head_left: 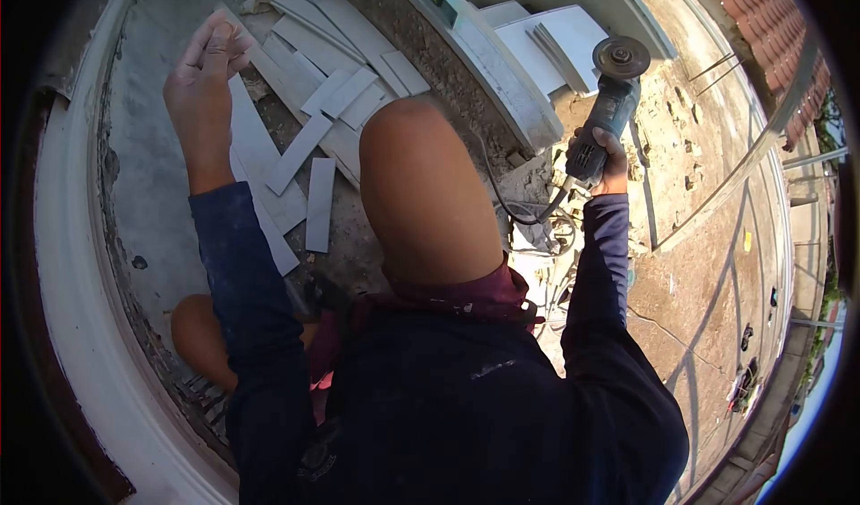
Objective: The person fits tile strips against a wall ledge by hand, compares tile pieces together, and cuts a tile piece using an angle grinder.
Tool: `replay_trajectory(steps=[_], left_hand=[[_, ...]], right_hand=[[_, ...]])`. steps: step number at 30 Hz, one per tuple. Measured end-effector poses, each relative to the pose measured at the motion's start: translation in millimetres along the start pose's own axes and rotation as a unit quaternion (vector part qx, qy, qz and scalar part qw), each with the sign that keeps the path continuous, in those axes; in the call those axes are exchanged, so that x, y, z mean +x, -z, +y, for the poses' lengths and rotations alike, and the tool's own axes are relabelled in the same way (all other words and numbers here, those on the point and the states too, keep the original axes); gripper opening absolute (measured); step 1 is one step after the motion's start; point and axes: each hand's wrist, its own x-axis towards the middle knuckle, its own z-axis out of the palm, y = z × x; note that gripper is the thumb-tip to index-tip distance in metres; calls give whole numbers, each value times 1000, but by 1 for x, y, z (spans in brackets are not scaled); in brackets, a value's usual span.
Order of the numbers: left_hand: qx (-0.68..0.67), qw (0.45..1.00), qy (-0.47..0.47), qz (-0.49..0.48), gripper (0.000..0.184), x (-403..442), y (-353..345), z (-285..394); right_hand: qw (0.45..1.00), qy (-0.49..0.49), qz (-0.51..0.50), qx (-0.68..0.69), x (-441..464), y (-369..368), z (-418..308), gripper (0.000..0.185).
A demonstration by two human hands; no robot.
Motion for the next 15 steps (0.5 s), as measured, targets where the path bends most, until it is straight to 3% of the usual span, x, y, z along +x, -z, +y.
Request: replay_trajectory(steps=[5,9,15], left_hand=[[-23,999,-7,-22,33,5,2,25],[6,999,-9,-45,34,5,7,43],[108,990,-1,-94,38,10,40,54]], right_hand=[[992,0,110,60,-32,84,45,36],[995,20,63,78,-26,144,90,41],[984,72,82,141,3,193,135,46]])
